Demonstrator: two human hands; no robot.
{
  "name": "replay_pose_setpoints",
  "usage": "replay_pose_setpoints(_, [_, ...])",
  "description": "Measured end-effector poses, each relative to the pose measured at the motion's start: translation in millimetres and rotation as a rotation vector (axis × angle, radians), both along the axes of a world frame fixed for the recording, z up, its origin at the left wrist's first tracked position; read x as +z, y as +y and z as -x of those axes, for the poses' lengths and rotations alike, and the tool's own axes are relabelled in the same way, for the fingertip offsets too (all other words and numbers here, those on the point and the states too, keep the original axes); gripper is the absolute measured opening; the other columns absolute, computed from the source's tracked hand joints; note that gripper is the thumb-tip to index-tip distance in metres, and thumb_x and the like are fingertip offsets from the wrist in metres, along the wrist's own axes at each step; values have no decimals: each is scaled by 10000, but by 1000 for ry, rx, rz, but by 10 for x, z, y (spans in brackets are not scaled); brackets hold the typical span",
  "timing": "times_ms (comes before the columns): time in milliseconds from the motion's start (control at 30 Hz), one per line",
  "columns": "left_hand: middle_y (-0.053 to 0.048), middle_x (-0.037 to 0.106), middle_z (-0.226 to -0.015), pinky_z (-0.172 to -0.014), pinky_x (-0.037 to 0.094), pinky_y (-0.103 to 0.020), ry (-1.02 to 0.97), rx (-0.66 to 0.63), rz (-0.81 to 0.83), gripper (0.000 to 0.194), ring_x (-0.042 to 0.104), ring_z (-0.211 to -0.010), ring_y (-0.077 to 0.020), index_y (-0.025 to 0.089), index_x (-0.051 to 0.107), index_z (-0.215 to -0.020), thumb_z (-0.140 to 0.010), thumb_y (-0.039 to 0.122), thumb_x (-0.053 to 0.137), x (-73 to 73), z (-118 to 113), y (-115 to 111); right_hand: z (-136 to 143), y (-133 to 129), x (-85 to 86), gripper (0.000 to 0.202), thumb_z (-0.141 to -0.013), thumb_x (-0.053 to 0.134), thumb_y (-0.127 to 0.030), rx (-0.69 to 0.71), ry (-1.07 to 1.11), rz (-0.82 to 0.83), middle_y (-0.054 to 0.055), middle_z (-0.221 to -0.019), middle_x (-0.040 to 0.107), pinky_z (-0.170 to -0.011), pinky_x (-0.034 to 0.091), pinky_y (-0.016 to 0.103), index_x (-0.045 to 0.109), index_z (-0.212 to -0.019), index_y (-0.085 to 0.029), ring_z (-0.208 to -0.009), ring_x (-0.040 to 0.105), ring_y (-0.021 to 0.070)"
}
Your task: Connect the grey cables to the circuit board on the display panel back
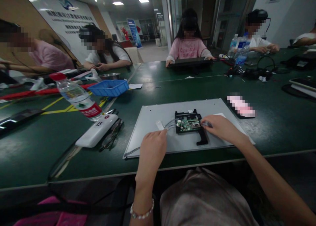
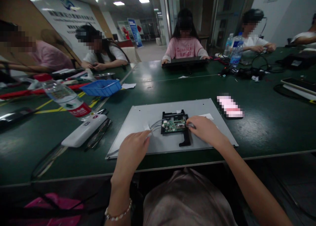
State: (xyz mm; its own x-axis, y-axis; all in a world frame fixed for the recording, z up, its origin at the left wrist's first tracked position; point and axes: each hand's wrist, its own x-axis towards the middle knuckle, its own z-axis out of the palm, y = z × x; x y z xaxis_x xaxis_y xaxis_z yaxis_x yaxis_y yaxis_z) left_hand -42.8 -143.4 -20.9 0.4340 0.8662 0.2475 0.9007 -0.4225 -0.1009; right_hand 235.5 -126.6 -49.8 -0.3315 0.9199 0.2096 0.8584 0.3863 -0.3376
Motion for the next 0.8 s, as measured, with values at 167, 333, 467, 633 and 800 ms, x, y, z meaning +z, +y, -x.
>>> replay_pose_setpoints(167, [-71, 714, -813, -767, 457, -367, 14, 48, -116, 257, 658, -786, -252, 180, 662, -976, -878, 125, 431, 85, 98, 144, -42, -3, -56, 235, -904, 446, -201, -49, -101, -62, 43, -1047, 704, -810, 470, 351, 658, -1004, -223, -949, 643, 233])
replay_pose_setpoints(333, [-76, 723, -924, -866, 435, -362, -86, 52, -202, 274, 657, -863, -230, 180, 661, -1006, -876, 128, 426, 64, 216, 274, -134, -16, -76, 234, -897, 450, -202, -97, -43, -84, 54, -1067, 697, -843, 465, 362, 654, -1011, -205, -973, 635, 232])
replay_pose_setpoints(467, [-74, 722, -986, -986, 372, -429, -134, 71, -94, 275, 658, -925, -220, 189, 664, -949, -886, 147, 400, -42, 254, 343, -146, -2, -54, 244, -854, 515, -213, -35, 114, -25, 45, -1084, 685, -878, 459, 350, 639, -1064, -220, -1002, 621, 210])
replay_pose_setpoints(633, [-101, 698, -1059, -1030, 317, -516, -193, 116, -84, 267, 621, -1047, -248, 186, 652, -943, -914, 204, 387, -72, 159, 338, -92, 58, -69, 250, -789, 553, -188, -24, 237, 39, 56, -1004, 678, -805, 478, 333, 640, -1022, -208, -885, 628, 191])
replay_pose_setpoints(800, [-86, 678, -1106, -1067, 272, -535, -280, 47, -54, 245, 532, -1190, -252, 206, 613, -1045, -921, 197, 402, -59, -259, 200, -92, 103, -108, 244, -768, 543, -190, -65, 322, 94, 33, -870, 682, -720, 479, 298, 637, -993, -206, -786, 629, 172])
